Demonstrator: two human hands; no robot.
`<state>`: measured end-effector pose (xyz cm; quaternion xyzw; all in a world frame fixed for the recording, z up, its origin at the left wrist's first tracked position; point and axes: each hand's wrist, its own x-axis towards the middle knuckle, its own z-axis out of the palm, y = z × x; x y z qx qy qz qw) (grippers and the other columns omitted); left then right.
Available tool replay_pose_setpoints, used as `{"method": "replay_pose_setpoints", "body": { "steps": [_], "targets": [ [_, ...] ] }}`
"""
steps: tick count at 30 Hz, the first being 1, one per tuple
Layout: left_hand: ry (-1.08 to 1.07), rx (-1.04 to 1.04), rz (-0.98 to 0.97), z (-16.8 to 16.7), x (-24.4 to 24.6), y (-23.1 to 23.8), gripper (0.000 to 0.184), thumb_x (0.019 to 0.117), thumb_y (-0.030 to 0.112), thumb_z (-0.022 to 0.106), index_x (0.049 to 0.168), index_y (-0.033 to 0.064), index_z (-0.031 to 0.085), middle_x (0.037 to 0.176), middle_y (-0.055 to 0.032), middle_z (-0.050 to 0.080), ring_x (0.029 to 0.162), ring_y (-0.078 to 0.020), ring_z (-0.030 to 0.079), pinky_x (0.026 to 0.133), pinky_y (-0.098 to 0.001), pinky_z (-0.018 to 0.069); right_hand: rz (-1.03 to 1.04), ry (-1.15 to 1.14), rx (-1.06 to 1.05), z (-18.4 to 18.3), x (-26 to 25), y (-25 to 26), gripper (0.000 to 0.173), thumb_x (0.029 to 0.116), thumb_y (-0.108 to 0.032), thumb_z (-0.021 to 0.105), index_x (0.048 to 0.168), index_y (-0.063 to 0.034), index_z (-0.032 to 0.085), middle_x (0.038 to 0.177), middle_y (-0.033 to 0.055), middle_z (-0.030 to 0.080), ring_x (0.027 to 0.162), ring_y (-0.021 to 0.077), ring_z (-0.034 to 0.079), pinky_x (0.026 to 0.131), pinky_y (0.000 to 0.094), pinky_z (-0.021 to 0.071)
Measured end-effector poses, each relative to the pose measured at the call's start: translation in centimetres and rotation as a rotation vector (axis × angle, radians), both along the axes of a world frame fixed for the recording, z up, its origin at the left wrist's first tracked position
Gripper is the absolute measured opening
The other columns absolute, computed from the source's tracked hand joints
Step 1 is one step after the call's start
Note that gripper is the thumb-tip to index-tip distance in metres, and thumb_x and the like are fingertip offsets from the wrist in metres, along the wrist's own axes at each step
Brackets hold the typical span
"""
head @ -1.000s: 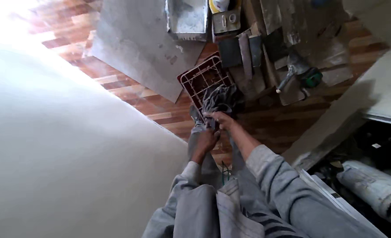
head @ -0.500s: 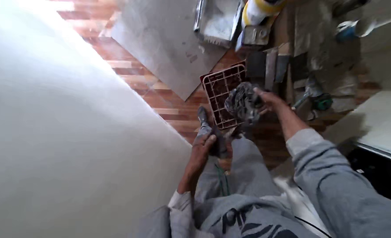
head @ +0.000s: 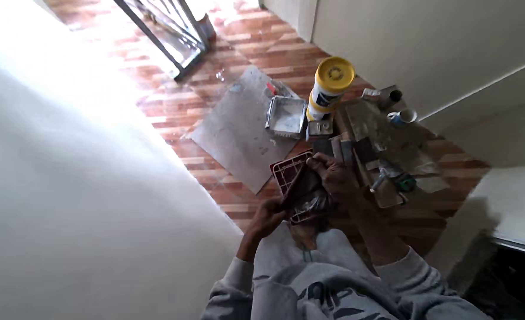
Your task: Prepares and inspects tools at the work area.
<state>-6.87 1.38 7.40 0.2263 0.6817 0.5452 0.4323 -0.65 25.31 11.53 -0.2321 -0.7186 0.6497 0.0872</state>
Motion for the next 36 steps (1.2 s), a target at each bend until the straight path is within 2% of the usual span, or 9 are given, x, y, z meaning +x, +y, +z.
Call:
{"method": "replay_pose_setpoints", "body": {
  "steps": [4,8,12,15,18,22,25,30,36],
  "targets": [
    [-0.109,0.079,0.026,0.7,0.9,2.7,0.018,0.0996,0.011,0.059,0.103,-0.0006,0.072,0.086,-0.0092,0.074,0.075,-0.0183,0.071,0.071,-0.0358,0.0621,-0.295,-0.028,0.216,2.0,3.0,6.3,0.023,0.1033,-0.028,0.063,0.103,-0.0068,0.073,0.088,0.0019,0.070,0.076,0.0076,0.062,0.073,0.0309,0.0548],
    [-0.229,0.046,-0.049,2.6,1.7,5.0,0.024,0.1045,0.016,0.053,0.106,-0.0003,0.071,0.090,-0.0105,0.075,0.079,-0.0198,0.073,0.073,-0.0358,0.0626,-0.432,-0.143,0.281,2.7,8.0,10.1,0.029,0.1033,-0.033,0.063,0.097,-0.0061,0.070,0.077,0.0027,0.061,0.066,0.0105,0.055,0.066,0.0335,0.0502],
    [-0.100,0.053,-0.035,3.4,2.3,7.1,0.029,0.1056,0.020,0.048,0.094,0.0062,0.071,0.073,0.0019,0.065,0.062,-0.0081,0.061,0.062,-0.0275,0.0551,-0.480,-0.161,0.347,2.8,12.1,11.2,0.031,0.1046,-0.033,0.060,0.098,-0.0051,0.070,0.081,0.0046,0.062,0.073,0.0121,0.058,0.072,0.0364,0.0517],
    [-0.074,0.180,0.013,5.0,1.5,8.3,0.024,0.1016,0.014,0.054,0.094,0.0045,0.074,0.077,0.0014,0.070,0.068,-0.0067,0.064,0.067,-0.0261,0.0567,-0.532,-0.082,0.400,2.8,15.0,10.8,0.029,0.1039,-0.032,0.060,0.099,-0.0055,0.072,0.082,0.0023,0.065,0.074,0.0059,0.060,0.073,0.0286,0.0526],
    [0.024,0.181,-0.250,7.7,0.8,9.6,0.013,0.0948,0.008,0.062,0.100,0.0026,0.073,0.085,-0.0011,0.072,0.073,-0.0086,0.065,0.069,-0.0273,0.0563,-0.646,0.011,0.437,3.8,17.3,11.6,0.027,0.1032,-0.026,0.062,0.103,-0.0020,0.073,0.090,0.0050,0.071,0.082,0.0043,0.064,0.080,0.0259,0.0554],
    [0.208,-0.033,-0.617,10.2,2.1,11.3,0.012,0.0918,0.014,0.072,0.098,0.0046,0.068,0.087,-0.0013,0.068,0.078,-0.0097,0.065,0.074,-0.0296,0.0560,-0.756,0.054,0.561,5.5,19.4,15.0,0.028,0.1036,-0.027,0.061,0.103,-0.0012,0.073,0.093,0.0089,0.070,0.086,0.0118,0.065,0.085,0.0354,0.0551],
    [0.059,0.073,-0.497,10.1,3.1,11.5,0.013,0.0896,0.016,0.074,0.097,0.0074,0.067,0.087,-0.0003,0.069,0.079,-0.0103,0.066,0.075,-0.0307,0.0576,-0.741,0.032,0.616,6.5,21.1,17.7,0.031,0.1046,-0.030,0.060,0.105,-0.0013,0.073,0.095,0.0128,0.071,0.085,0.0199,0.067,0.083,0.0450,0.0559],
    [-0.331,0.323,-0.346,8.5,4.8,11.6,0.013,0.0939,0.019,0.071,0.105,0.0135,0.065,0.094,0.0002,0.068,0.085,-0.0106,0.066,0.079,-0.0320,0.0572,-0.731,-0.027,0.572,5.1,23.7,20.2,0.031,0.1032,-0.030,0.063,0.104,0.0001,0.072,0.093,0.0145,0.070,0.083,0.0214,0.065,0.081,0.0466,0.0545],
    [-0.438,0.102,-0.047,7.2,7.2,10.7,0.004,0.0949,0.009,0.064,0.091,0.0083,0.065,0.083,-0.0033,0.070,0.075,-0.0129,0.067,0.072,-0.0332,0.0590,-0.741,-0.260,0.432,1.6,27.1,22.0,0.036,0.1021,-0.031,0.065,0.108,0.0032,0.073,0.102,0.0215,0.071,0.094,0.0290,0.066,0.092,0.0522,0.0514]
  ]
}}
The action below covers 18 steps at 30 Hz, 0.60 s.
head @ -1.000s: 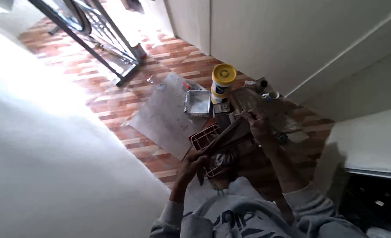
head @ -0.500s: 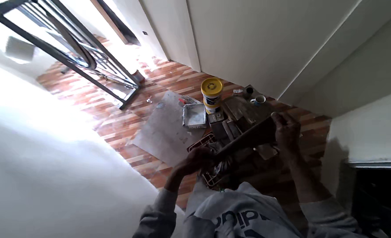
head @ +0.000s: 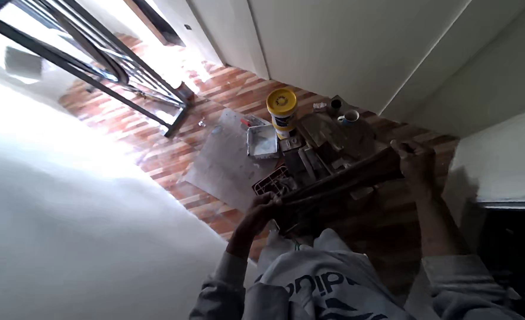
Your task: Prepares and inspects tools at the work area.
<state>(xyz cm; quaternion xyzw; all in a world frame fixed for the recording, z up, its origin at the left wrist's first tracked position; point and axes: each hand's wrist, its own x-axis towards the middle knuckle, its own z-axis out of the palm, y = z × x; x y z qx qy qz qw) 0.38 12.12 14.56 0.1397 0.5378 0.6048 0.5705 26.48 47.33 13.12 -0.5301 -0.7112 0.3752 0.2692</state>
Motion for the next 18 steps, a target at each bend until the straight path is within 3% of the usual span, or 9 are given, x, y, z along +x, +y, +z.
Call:
{"method": "replay_pose_setpoints", "body": {
  "steps": [2,6,9,14,18],
  "targets": [
    [-0.013,-0.090,0.073,-0.2,1.1,-0.2,0.010,0.0996,0.011,0.058,0.092,0.0082,0.063,0.083,-0.0026,0.069,0.074,-0.0124,0.067,0.071,-0.0325,0.0588,0.015,-0.013,-0.074,-1.2,0.5,0.1,0.035,0.1022,-0.031,0.065,0.108,0.0035,0.072,0.102,0.0202,0.070,0.093,0.0262,0.066,0.092,0.0504,0.0515],
    [-0.010,-0.128,0.203,-1.0,2.8,-0.4,0.023,0.1060,0.012,0.045,0.102,0.0033,0.065,0.090,-0.0051,0.071,0.084,-0.0150,0.069,0.082,-0.0361,0.0589,0.052,-0.001,-0.200,-3.6,0.8,-0.6,0.039,0.1028,-0.036,0.064,0.106,0.0021,0.072,0.098,0.0173,0.069,0.088,0.0223,0.063,0.086,0.0485,0.0522],
    [0.006,-0.120,0.267,-1.4,3.8,-0.2,0.028,0.1087,0.016,0.039,0.103,0.0041,0.063,0.087,-0.0050,0.071,0.080,-0.0150,0.069,0.078,-0.0354,0.0599,0.032,-0.031,-0.279,-4.6,0.9,-1.5,0.042,0.1021,-0.039,0.064,0.104,0.0023,0.071,0.096,0.0177,0.067,0.087,0.0242,0.060,0.083,0.0508,0.0501],
    [-0.033,-0.137,0.303,-1.7,4.8,0.4,0.018,0.1084,0.014,0.044,0.111,0.0024,0.058,0.090,-0.0085,0.070,0.078,-0.0179,0.069,0.075,-0.0383,0.0604,-0.035,-0.048,-0.357,-3.9,2.5,-3.2,0.042,0.1030,-0.038,0.063,0.107,0.0031,0.069,0.098,0.0177,0.066,0.088,0.0232,0.059,0.084,0.0492,0.0486],
    [-0.014,-0.078,0.210,-2.7,4.8,1.1,0.030,0.0942,-0.001,0.063,0.122,-0.0014,0.054,0.101,-0.0144,0.069,0.087,-0.0243,0.071,0.079,-0.0445,0.0617,-0.092,0.012,-0.415,-2.4,3.5,-5.7,0.036,0.1028,-0.035,0.063,0.108,0.0002,0.070,0.101,0.0149,0.067,0.090,0.0201,0.061,0.084,0.0446,0.0514]
  ]
}}
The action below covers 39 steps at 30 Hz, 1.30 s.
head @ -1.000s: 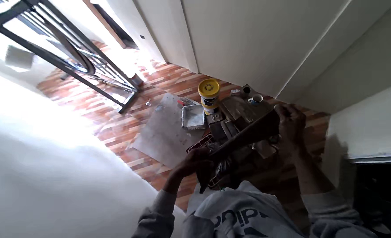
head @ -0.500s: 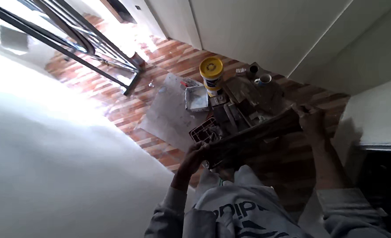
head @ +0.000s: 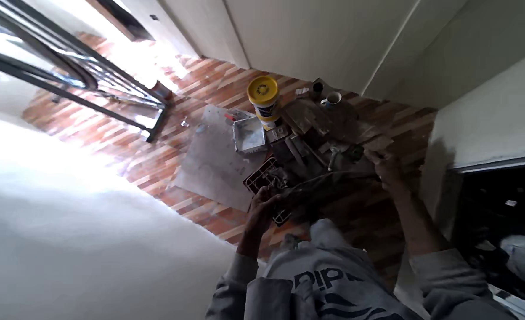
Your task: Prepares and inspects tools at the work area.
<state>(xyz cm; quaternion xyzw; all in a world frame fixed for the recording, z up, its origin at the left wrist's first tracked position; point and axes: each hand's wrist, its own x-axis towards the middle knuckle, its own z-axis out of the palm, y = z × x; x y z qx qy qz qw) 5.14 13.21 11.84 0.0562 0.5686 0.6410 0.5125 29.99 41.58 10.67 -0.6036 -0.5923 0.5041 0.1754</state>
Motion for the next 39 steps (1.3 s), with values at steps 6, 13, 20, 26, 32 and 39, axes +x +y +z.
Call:
{"method": "replay_pose_setpoints", "body": {
  "steps": [6,13,20,26,32,39],
  "targets": [
    [0.103,-0.033,-0.083,-0.8,2.6,1.1,0.022,0.1006,0.003,0.057,0.122,-0.0018,0.056,0.103,-0.0113,0.069,0.090,-0.0197,0.069,0.080,-0.0392,0.0603,0.169,0.030,0.107,3.9,-2.9,-5.8,0.028,0.1034,-0.026,0.062,0.108,0.0005,0.070,0.094,0.0127,0.069,0.084,0.0177,0.065,0.081,0.0395,0.0550],
    [-0.152,0.096,0.173,0.1,6.6,0.0,0.045,0.1122,0.036,0.029,0.117,0.0042,0.061,0.096,-0.0076,0.071,0.087,-0.0147,0.069,0.079,-0.0352,0.0592,0.691,0.063,0.152,4.5,-9.3,-21.0,0.050,0.1067,-0.038,0.049,0.137,-0.0003,0.063,0.131,0.0186,0.066,0.124,0.0269,0.062,0.111,0.0427,0.0466],
    [-0.152,0.093,0.236,-0.7,3.3,-5.0,0.023,0.1072,0.012,0.045,0.122,-0.0018,0.057,0.100,-0.0140,0.072,0.088,-0.0227,0.072,0.078,-0.0418,0.0612,0.802,0.554,0.235,2.1,-4.2,-24.9,0.029,0.1042,-0.015,0.053,0.118,0.0032,0.072,0.128,0.0138,0.070,0.127,0.0202,0.063,0.111,0.0359,0.0495],
    [-0.022,0.076,0.164,2.8,2.0,-5.4,0.024,0.1069,0.013,0.044,0.116,-0.0014,0.061,0.097,-0.0123,0.072,0.088,-0.0208,0.072,0.079,-0.0403,0.0609,0.361,0.308,0.128,2.8,-4.4,-19.1,0.033,0.1039,-0.021,0.058,0.124,0.0041,0.066,0.108,0.0148,0.072,0.093,0.0161,0.072,0.084,0.0331,0.0610],
    [0.079,0.050,-0.067,4.0,4.4,-3.1,0.025,0.1054,0.010,0.044,0.116,-0.0023,0.063,0.099,-0.0100,0.072,0.090,-0.0181,0.071,0.081,-0.0385,0.0603,0.391,0.563,-0.326,3.1,-7.8,-20.9,0.046,0.1056,-0.036,0.057,0.139,-0.0042,0.057,0.127,0.0094,0.068,0.113,0.0149,0.068,0.097,0.0351,0.0582],
    [0.407,-0.168,0.039,2.1,2.1,-5.5,0.020,0.0997,0.011,0.063,0.111,-0.0045,0.067,0.091,-0.0143,0.072,0.075,-0.0226,0.071,0.067,-0.0393,0.0625,0.223,0.327,-0.227,2.2,-9.3,-22.7,0.032,0.1034,-0.025,0.063,0.126,-0.0027,0.067,0.123,0.0088,0.069,0.114,0.0090,0.064,0.102,0.0288,0.0512]
  ]
}}
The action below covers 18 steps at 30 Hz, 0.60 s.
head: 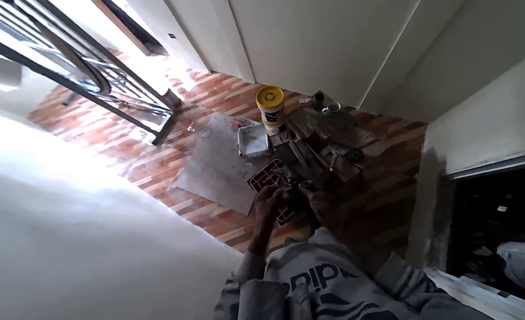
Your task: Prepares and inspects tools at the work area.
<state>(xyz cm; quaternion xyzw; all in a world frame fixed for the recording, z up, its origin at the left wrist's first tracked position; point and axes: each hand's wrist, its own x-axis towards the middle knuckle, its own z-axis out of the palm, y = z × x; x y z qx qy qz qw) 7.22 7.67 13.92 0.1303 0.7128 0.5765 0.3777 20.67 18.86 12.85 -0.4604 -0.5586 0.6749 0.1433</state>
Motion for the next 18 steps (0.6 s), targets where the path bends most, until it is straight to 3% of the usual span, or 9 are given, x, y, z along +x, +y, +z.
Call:
{"method": "replay_pose_setpoints", "body": {
  "steps": [2,5,6,8,11,14,17,18],
  "targets": [
    [0.011,-0.026,0.013,0.0,-1.2,-1.4,0.024,0.1024,0.017,0.060,0.115,-0.0027,0.065,0.098,-0.0135,0.070,0.085,-0.0218,0.070,0.072,-0.0390,0.0605,0.097,-0.084,-0.022,0.4,0.2,0.6,0.034,0.1030,-0.027,0.064,0.126,-0.0028,0.068,0.125,0.0104,0.069,0.117,0.0120,0.063,0.103,0.0329,0.0495],
    [-0.105,-0.029,-0.199,-0.3,-2.2,-2.6,0.039,0.1046,0.030,0.056,0.131,0.0020,0.062,0.119,-0.0122,0.070,0.107,-0.0211,0.067,0.089,-0.0406,0.0568,0.284,-0.106,-0.106,0.6,-0.2,1.0,0.035,0.1031,-0.028,0.064,0.127,-0.0024,0.066,0.122,0.0101,0.069,0.111,0.0119,0.064,0.099,0.0334,0.0518],
    [-0.162,-0.016,-0.285,-0.6,-2.1,-2.6,0.042,0.1026,0.031,0.058,0.133,0.0025,0.061,0.120,-0.0112,0.069,0.106,-0.0199,0.067,0.089,-0.0396,0.0569,0.337,-0.105,-0.117,0.6,-0.4,1.0,0.035,0.1024,-0.028,0.065,0.125,-0.0025,0.066,0.118,0.0096,0.070,0.107,0.0117,0.066,0.096,0.0332,0.0539],
    [-0.256,0.022,-0.375,-1.4,-1.5,-2.4,0.037,0.0948,0.026,0.069,0.122,0.0019,0.066,0.104,-0.0084,0.071,0.090,-0.0172,0.069,0.079,-0.0370,0.0595,0.405,-0.110,-0.141,0.8,-1.1,0.8,0.034,0.1007,-0.031,0.067,0.119,-0.0034,0.068,0.105,0.0066,0.073,0.094,0.0104,0.069,0.087,0.0318,0.0580],
    [-0.332,0.040,-0.313,-2.5,-0.7,-2.7,0.020,0.0928,0.009,0.071,0.108,-0.0022,0.068,0.094,-0.0095,0.073,0.082,-0.0179,0.070,0.076,-0.0371,0.0602,0.456,-0.116,-0.197,1.0,-1.1,1.3,0.043,0.1009,-0.039,0.065,0.123,-0.0021,0.065,0.104,0.0089,0.073,0.092,0.0156,0.071,0.085,0.0365,0.0609],
    [-0.306,-0.034,-0.228,-4.1,-0.6,-3.3,0.016,0.0913,0.009,0.073,0.102,-0.0018,0.070,0.088,-0.0093,0.073,0.075,-0.0169,0.069,0.070,-0.0353,0.0594,0.532,-0.091,-0.135,0.3,-0.3,1.8,0.036,0.1036,-0.029,0.060,0.127,-0.0013,0.064,0.109,0.0096,0.071,0.096,0.0147,0.069,0.088,0.0353,0.0586],
    [-0.251,-0.103,-0.219,-4.6,-0.6,-3.3,0.015,0.0885,0.010,0.074,0.099,0.0015,0.071,0.086,-0.0068,0.071,0.072,-0.0144,0.067,0.066,-0.0333,0.0568,0.516,-0.198,0.009,-0.4,-0.6,1.3,0.027,0.0973,-0.020,0.070,0.118,-0.0026,0.068,0.104,0.0088,0.073,0.092,0.0129,0.070,0.086,0.0329,0.0587],
    [-0.248,-0.104,-0.212,-4.8,-0.6,-3.3,0.016,0.0885,0.012,0.075,0.101,0.0021,0.071,0.088,-0.0065,0.071,0.075,-0.0142,0.067,0.069,-0.0338,0.0568,0.498,-0.220,0.031,-0.6,-0.9,1.1,0.028,0.0955,-0.021,0.073,0.116,-0.0028,0.069,0.103,0.0090,0.073,0.091,0.0135,0.071,0.085,0.0332,0.0594]
  ]
}}
